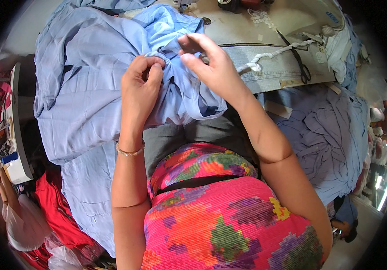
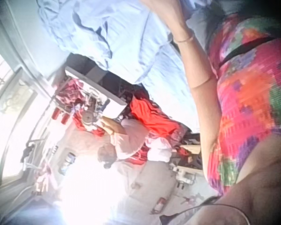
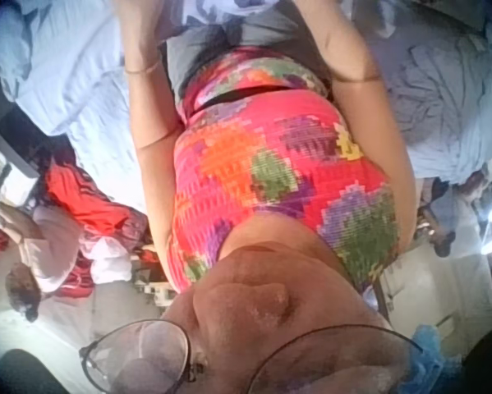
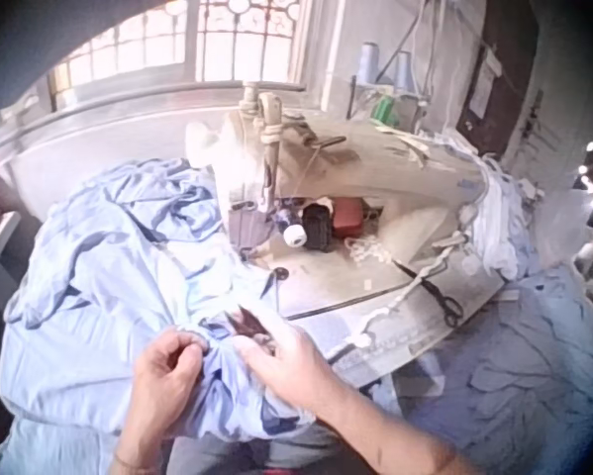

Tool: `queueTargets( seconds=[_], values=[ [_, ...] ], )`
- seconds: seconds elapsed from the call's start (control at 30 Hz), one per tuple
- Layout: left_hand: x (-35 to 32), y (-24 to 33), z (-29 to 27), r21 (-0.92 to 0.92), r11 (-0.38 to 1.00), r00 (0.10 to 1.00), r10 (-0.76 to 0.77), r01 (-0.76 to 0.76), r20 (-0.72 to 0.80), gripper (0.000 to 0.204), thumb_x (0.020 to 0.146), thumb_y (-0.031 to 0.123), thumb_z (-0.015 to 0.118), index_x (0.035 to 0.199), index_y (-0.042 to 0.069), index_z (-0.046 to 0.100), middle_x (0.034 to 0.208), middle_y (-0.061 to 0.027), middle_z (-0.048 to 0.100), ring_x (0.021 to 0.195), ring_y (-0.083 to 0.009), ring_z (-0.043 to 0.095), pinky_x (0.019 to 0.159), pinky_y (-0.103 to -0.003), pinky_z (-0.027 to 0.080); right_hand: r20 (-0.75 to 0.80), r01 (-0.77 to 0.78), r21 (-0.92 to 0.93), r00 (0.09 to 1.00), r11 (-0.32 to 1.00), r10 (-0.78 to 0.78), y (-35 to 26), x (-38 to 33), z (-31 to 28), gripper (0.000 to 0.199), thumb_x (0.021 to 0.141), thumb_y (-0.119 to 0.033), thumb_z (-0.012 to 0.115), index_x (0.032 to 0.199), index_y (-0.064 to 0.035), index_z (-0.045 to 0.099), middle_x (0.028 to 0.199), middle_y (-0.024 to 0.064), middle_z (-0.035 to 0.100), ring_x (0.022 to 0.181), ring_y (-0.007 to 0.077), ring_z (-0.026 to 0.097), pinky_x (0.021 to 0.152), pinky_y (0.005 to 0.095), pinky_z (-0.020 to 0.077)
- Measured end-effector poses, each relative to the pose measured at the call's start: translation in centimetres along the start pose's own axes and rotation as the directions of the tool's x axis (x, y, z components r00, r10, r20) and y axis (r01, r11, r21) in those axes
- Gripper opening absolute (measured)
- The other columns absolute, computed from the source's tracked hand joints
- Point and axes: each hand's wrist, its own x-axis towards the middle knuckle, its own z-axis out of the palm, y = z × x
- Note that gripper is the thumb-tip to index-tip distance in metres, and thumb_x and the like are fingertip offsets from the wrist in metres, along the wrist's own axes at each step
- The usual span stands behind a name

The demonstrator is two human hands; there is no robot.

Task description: The person uses thread nippers to trim loose threads from the seams, collar, and button placket of a blue shirt, turning the shirt over to access different areas.

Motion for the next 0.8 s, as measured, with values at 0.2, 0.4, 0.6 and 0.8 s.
queueTargets(
  seconds=[0.2,0.4,0.6,0.8],
  values=[
    [-1.7,0.6,0.0,0.242,0.924,0.932,0.335,-0.297,-0.137,0.013,0.078,-0.002,0.057,0.09,-0.003,0.062,0.095,-0.0072,0.058,0.067,-0.0128,0.054,0.064,-0.023,0.044,0.26,0.308,-0.756,0.951,0.578,-0.166,-4.3,-2.5,-2.8,0.037,0.083,-0.005,0.053,0.119,-0.016,0.055,0.104,0.0097,0.056,0.086,0.0273,0.058,0.077,0.037,0.0436],
    [-8.5,1.6,-3.9,-0.131,0.985,0.741,0.002,0.116,0.672,0.016,0.079,-0.001,0.058,0.094,-0.001,0.063,0.084,-0.0085,0.064,0.078,-0.0168,0.059,0.072,-0.028,0.047,0.129,0.209,-0.855,0.972,0.475,-0.196,0.2,-2.6,-5.8,0.031,0.082,-0.004,0.055,0.111,-0.0115,0.059,0.11,0.0096,0.055,0.095,0.0295,0.056,0.084,0.04,0.042],
    [-13.0,-17.3,-8.6,0.465,0.852,0.966,-0.255,0.24,-0.032,0.023,0.084,0.013,0.057,0.101,-0.002,0.062,0.091,-0.0179,0.065,0.087,-0.0321,0.062,0.077,-0.036,0.047,0.849,-0.302,0.08,0.519,0.95,0.094,-5.6,-8.2,-2.6,0.02,0.081,-0.001,0.052,0.099,-0.0017,0.06,0.104,0.0131,0.058,0.095,0.0308,0.058,0.08,0.0374,0.0464],
    [-12.3,-23.7,-6.6,0.839,0.4,0.859,-0.491,0.368,-0.143,0.029,0.084,0.017,0.057,0.106,-0.002,0.061,0.103,-0.0191,0.064,0.099,-0.0353,0.059,0.083,-0.037,0.046,0.686,0.335,-0.489,0.719,0.806,0.117,5.7,-14.2,3.4,0.026,0.078,-0.007,0.052,0.102,-0.0041,0.062,0.108,0.0072,0.058,0.106,0.023,0.05,0.089,0.0357,0.0394]
  ],
)
